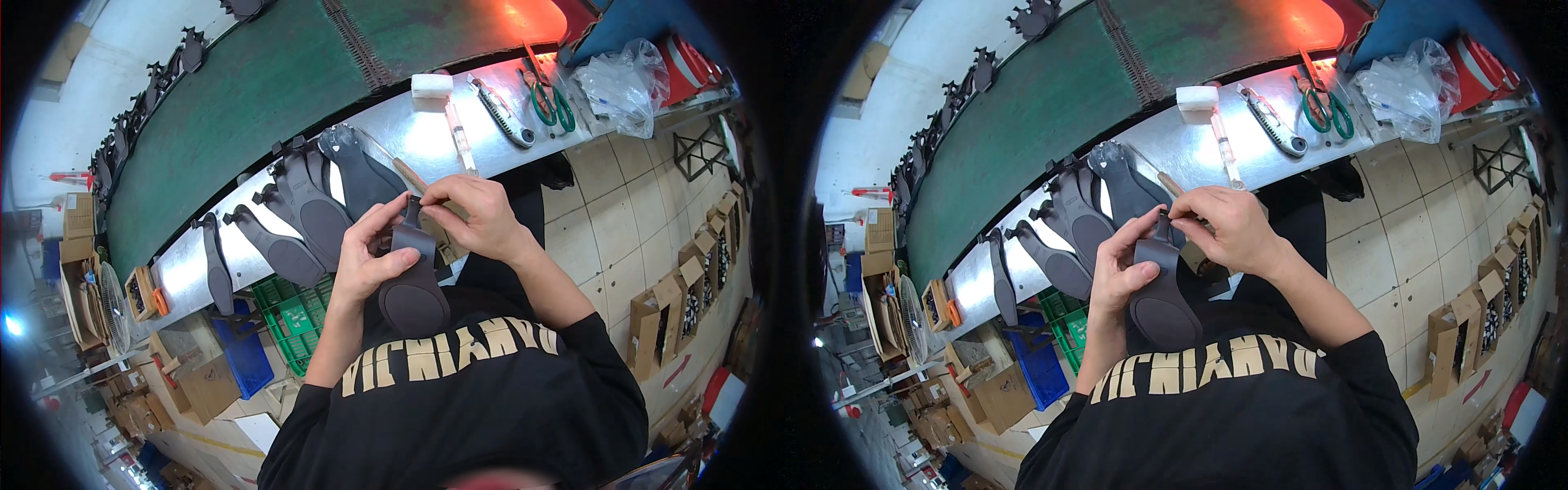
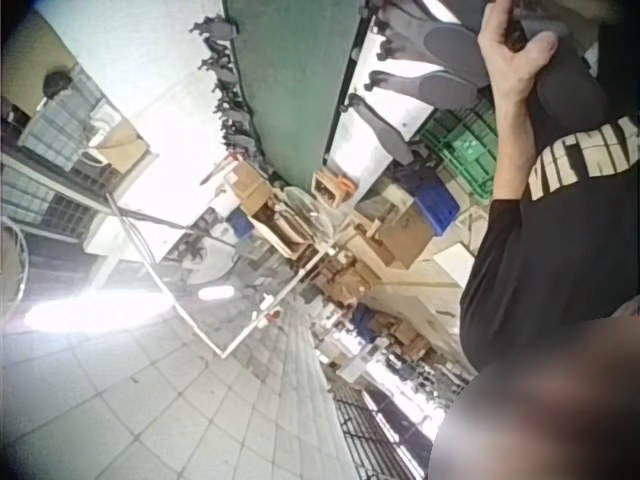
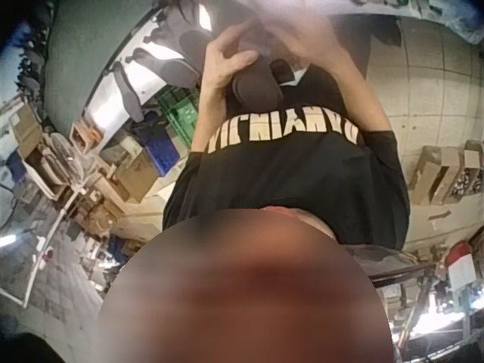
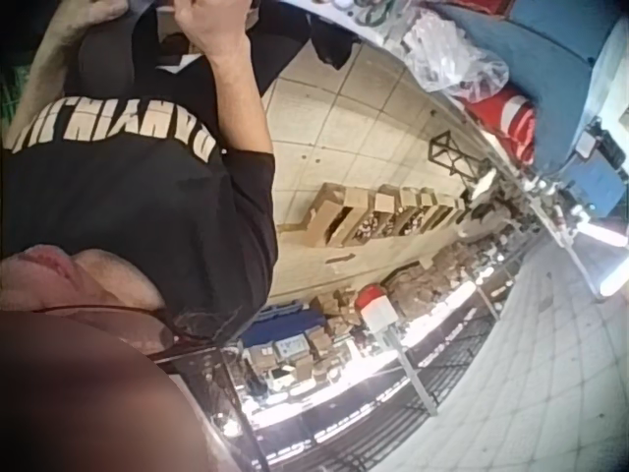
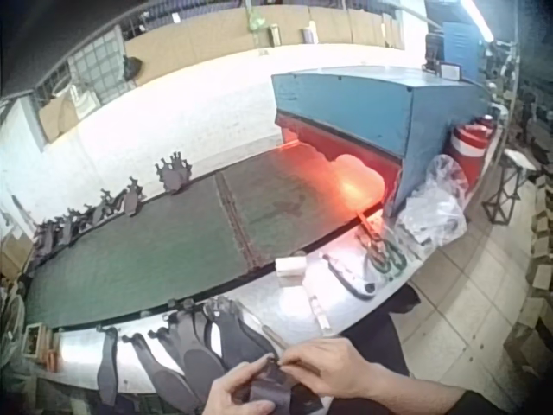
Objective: Apply glue to the edges and surfaces of shoe soles using a brush.
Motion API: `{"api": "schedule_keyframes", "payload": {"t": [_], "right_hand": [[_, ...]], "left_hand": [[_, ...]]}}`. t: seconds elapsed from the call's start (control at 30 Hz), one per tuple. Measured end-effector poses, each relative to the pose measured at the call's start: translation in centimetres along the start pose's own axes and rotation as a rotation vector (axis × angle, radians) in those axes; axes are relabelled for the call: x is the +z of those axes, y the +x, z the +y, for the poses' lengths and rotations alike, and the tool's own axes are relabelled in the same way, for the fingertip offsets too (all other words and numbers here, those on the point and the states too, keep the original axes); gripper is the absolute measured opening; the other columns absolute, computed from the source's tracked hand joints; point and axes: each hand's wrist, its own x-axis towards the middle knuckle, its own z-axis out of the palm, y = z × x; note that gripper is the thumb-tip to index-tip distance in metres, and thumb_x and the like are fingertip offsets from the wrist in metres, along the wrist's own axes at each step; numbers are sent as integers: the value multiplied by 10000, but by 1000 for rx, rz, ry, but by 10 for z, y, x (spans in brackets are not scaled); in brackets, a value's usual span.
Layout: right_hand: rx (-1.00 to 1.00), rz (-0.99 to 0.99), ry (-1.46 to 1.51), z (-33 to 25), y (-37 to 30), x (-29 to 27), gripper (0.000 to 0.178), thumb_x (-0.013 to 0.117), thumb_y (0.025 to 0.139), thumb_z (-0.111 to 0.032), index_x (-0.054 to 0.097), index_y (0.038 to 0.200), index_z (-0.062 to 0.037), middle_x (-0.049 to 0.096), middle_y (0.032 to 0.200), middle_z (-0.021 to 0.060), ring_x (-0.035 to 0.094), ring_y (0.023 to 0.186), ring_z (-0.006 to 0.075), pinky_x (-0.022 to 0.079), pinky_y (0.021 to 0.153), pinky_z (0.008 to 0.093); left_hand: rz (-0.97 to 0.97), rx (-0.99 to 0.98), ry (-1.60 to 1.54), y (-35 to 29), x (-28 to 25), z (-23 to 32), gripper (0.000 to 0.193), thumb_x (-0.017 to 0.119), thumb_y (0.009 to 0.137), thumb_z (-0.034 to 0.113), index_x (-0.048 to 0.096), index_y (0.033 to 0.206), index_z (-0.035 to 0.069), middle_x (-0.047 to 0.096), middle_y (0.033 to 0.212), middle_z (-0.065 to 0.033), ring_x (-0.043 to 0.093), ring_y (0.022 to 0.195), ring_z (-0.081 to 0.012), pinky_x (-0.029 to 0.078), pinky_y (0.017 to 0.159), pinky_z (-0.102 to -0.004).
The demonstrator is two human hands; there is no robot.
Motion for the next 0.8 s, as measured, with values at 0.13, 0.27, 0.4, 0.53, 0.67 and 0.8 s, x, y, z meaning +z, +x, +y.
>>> {"api": "schedule_keyframes", "payload": {"t": [0.13,0.27,0.4,0.53,0.67,0.8], "right_hand": [[14,-172,57,4,8,-11,172,744,772,-14,638,906,-29,671,814,95,669,725,267,521,677,341],[16,-257,73,4,12,-18,157,730,778,-14,627,895,-24,656,797,96,656,705,251,515,663,337],[104,-260,111,-1,11,-15,144,706,783,-16,606,887,-15,639,779,91,654,706,226,510,656,326],[201,-244,229,-2,6,-9,132,675,797,-29,569,870,-4,601,762,76,620,689,194,501,661,307],[244,-251,287,0,5,-9,115,655,827,-39,556,878,-8,589,774,66,593,690,182,494,668,302],[235,-304,263,1,4,-11,106,625,859,-43,543,916,-7,591,848,80,590,756,176,488,711,294]], "left_hand": [[-29,-13,11,-1,-2,-2,816,831,688,231,516,1387,-50,488,1050,-24,554,964,-109,435,878,-247],[-54,0,-25,0,-1,-4,815,824,696,236,511,1391,-52,486,1052,-29,548,968,-112,430,884,-249],[-46,16,7,1,2,-4,836,819,675,233,507,1396,-52,481,1052,-29,533,978,-119,421,895,-257],[-49,13,29,1,1,-4,860,822,648,228,506,1398,-51,478,1050,-29,524,990,-123,415,896,-261],[-45,5,4,0,1,-4,861,823,650,229,504,1397,-56,480,1055,-30,523,988,-123,412,893,-257],[-37,21,0,1,1,-3,873,828,652,235,495,1402,-62,482,1072,-33,513,1016,-130,409,913,-262]]}}
